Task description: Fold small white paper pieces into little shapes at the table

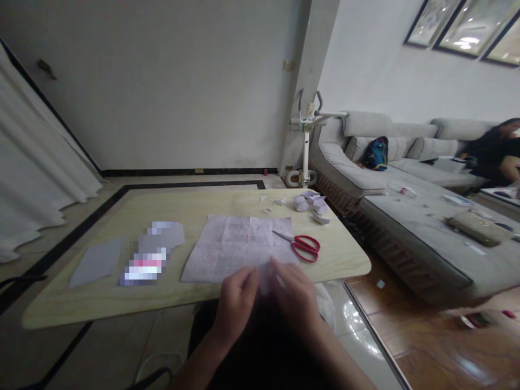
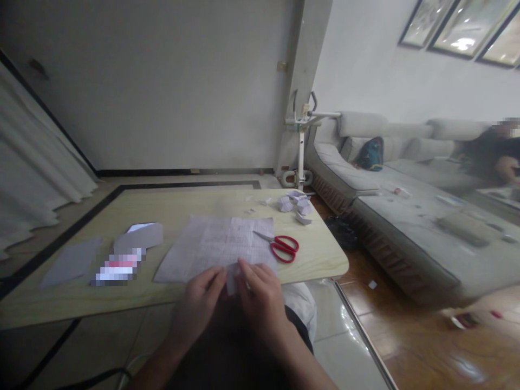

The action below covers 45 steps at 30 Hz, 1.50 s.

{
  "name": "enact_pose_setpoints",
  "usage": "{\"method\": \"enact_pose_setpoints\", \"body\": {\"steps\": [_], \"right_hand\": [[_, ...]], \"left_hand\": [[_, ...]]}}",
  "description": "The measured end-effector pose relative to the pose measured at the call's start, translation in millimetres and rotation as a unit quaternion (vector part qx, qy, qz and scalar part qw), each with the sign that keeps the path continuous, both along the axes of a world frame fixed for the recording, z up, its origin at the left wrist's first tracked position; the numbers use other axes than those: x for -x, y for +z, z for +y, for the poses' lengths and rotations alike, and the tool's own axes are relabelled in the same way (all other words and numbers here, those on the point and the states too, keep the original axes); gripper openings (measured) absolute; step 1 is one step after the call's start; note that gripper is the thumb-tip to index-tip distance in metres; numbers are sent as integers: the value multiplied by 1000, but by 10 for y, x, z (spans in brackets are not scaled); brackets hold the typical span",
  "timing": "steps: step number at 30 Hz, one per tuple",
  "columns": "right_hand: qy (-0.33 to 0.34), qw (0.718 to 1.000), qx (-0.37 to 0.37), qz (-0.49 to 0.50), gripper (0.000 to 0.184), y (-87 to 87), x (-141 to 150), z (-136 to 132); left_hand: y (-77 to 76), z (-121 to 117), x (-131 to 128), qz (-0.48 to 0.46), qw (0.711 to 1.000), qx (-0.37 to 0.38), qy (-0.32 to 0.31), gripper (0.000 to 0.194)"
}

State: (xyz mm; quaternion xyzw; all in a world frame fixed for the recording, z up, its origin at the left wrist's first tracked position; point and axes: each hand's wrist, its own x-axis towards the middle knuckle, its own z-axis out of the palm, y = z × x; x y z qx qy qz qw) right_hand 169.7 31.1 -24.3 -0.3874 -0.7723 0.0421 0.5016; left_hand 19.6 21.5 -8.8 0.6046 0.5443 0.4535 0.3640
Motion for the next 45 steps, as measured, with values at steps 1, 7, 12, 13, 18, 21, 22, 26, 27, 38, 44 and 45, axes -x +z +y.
{"method": "enact_pose_setpoints", "body": {"steps": [1,7,12,13,18,21,22,26,27,38,44,45], "right_hand": [[0,1000,1,-5,41,-4,0,0],[20,999,25,-18,46,-27,-3,-8],[17,993,74,86,32,-20,14,-32],[13,987,105,121,28,-12,18,-40],[28,940,237,243,5,46,35,-63],[62,914,278,288,4,62,43,-47],[69,902,295,307,3,62,45,-37],[94,868,343,346,8,66,47,-11],[92,876,336,334,8,73,45,-13],[24,952,256,165,9,94,-6,-61],[35,948,273,160,10,152,-7,-75],[41,948,275,156,10,163,-12,-80]], "left_hand": [[0,-1,-2,6,1000,-4,5,34],[11,2,-14,0,1000,-1,8,32],[-10,-20,-15,5,1000,-11,-10,31],[-21,-25,-15,15,1000,-12,-16,30],[-52,-28,-24,59,997,-33,-23,30],[-33,-28,-24,73,996,-45,-22,32],[-23,-32,-23,75,996,-47,-22,32],[-3,-42,-17,66,996,-52,-17,32],[-6,-38,-16,65,996,-54,-15,32],[-74,10,92,117,989,-83,-26,26],[-94,28,150,130,983,-111,-68,28],[-95,31,157,131,982,-115,-70,28]]}}
